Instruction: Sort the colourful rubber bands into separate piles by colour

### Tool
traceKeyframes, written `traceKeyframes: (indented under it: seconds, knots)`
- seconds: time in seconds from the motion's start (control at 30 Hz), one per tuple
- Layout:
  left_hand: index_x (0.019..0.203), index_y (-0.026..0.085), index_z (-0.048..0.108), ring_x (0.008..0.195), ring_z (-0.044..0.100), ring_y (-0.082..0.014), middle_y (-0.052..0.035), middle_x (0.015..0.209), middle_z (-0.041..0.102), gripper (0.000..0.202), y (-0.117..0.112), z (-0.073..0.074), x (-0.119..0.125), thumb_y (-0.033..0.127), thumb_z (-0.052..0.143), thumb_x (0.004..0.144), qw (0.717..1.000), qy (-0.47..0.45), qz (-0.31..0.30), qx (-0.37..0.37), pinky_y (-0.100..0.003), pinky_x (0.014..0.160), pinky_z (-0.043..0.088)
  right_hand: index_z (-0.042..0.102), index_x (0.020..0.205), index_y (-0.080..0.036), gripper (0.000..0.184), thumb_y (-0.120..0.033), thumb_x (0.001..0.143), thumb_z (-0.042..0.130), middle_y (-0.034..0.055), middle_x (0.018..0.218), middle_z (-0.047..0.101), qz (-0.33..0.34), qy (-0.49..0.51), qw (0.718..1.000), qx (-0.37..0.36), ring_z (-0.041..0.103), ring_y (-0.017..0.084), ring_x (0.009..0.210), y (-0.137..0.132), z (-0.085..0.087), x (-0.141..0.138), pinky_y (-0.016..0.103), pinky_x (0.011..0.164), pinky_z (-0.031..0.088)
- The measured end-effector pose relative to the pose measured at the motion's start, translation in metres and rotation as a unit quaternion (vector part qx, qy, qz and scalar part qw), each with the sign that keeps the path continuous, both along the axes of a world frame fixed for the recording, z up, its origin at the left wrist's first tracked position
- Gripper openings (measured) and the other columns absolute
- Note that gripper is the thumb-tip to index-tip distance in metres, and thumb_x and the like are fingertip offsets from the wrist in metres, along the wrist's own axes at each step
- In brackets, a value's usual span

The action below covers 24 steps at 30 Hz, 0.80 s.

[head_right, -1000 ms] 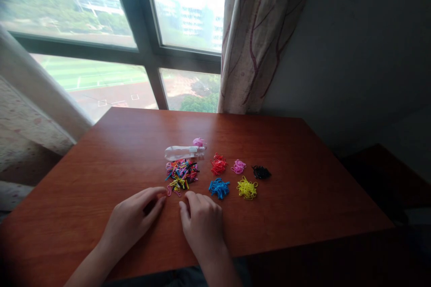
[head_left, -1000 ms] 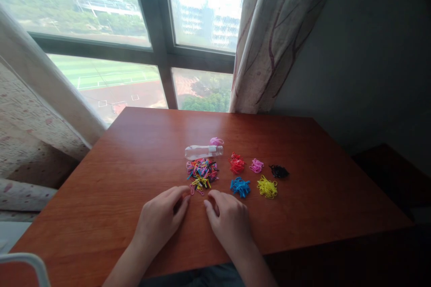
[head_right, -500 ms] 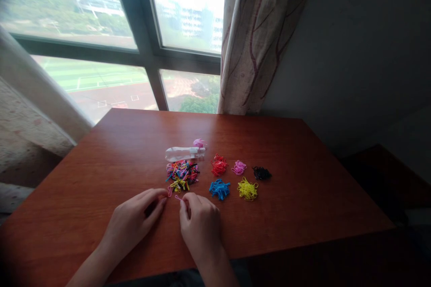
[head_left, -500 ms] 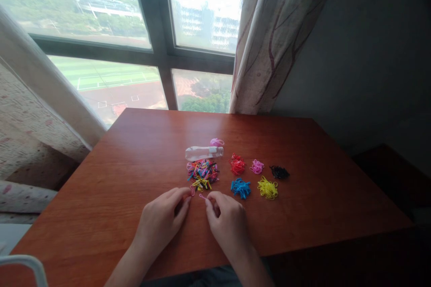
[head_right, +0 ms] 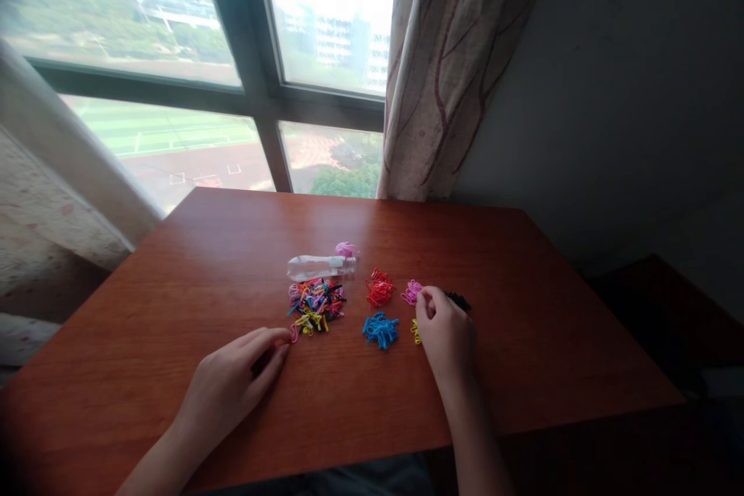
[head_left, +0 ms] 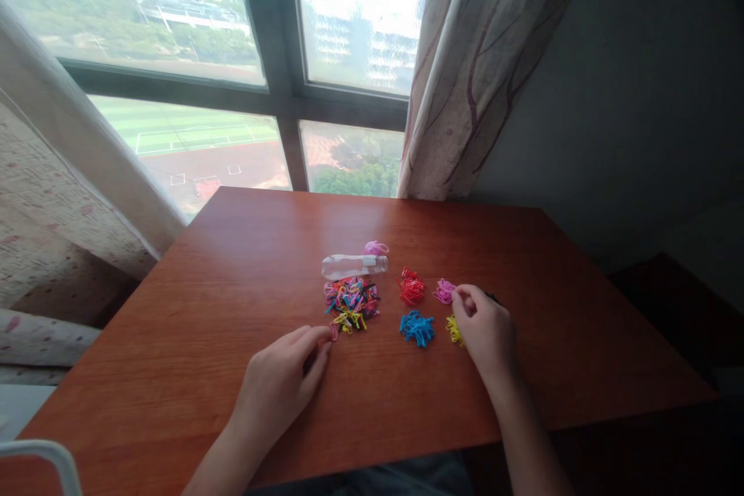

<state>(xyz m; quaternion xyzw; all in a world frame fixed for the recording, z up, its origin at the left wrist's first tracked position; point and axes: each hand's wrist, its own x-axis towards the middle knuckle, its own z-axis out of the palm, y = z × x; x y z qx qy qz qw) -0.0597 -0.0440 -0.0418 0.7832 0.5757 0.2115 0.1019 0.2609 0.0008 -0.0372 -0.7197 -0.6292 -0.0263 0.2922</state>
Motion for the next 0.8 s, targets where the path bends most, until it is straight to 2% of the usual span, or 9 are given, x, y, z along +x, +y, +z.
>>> traceKeyframes:
  seconds: [0.33,0.53,0.67,0.8]
  knots:
    - [0.099,0.027,0.065,0.081,0.070,-0.0180,0.0015,0.093,0.073,0.020,-0.001,0.003,0.001,0.034,0.047,0.095,1.000,0.002,0.003,-0.014,-0.026,0.066,0.047,0.070,0.087,-0.023,0.022,-0.033,0.090,0.051,0.0006,0.067,0.066,-0.015,-0.040,0.999,-0.019,0.056,0.015,0.058,0.007,-0.009,0.004,0.026,0.055,0.027]
    - [0.099,0.028,0.065,0.082,0.069,-0.0179,0.0017,0.094,0.073,0.020,-0.002,0.003,0.002,0.033,0.047,0.095,1.000,0.000,0.006,-0.018,-0.026,0.066,0.046,0.070,0.085,-0.022,0.023,-0.037,0.089,0.052,0.0002,0.064,0.064,-0.003,-0.002,1.000,-0.003,0.056,0.016,0.057,0.004,0.000,0.005,0.025,0.055,0.030]
    - [0.100,0.028,0.065,0.081,0.069,-0.0179,0.0015,0.093,0.073,0.020,-0.002,0.003,0.001,0.033,0.046,0.095,1.000,0.003,0.007,-0.022,-0.026,0.066,0.047,0.069,0.085,-0.021,0.024,-0.037,0.090,0.052,-0.0003,0.062,0.063,0.034,0.051,0.998,0.019,0.057,0.015,0.055,-0.012,0.008,-0.019,0.025,0.057,0.035]
    - [0.100,0.027,0.065,0.081,0.069,-0.0176,0.0008,0.093,0.073,0.020,-0.001,0.004,0.001,0.032,0.046,0.095,1.000,0.007,0.006,-0.018,-0.026,0.066,0.047,0.068,0.085,-0.022,0.022,-0.030,0.093,0.050,0.0004,0.069,0.067,0.109,0.089,0.990,-0.011,0.061,0.015,0.059,-0.039,0.006,-0.070,0.025,0.059,0.036]
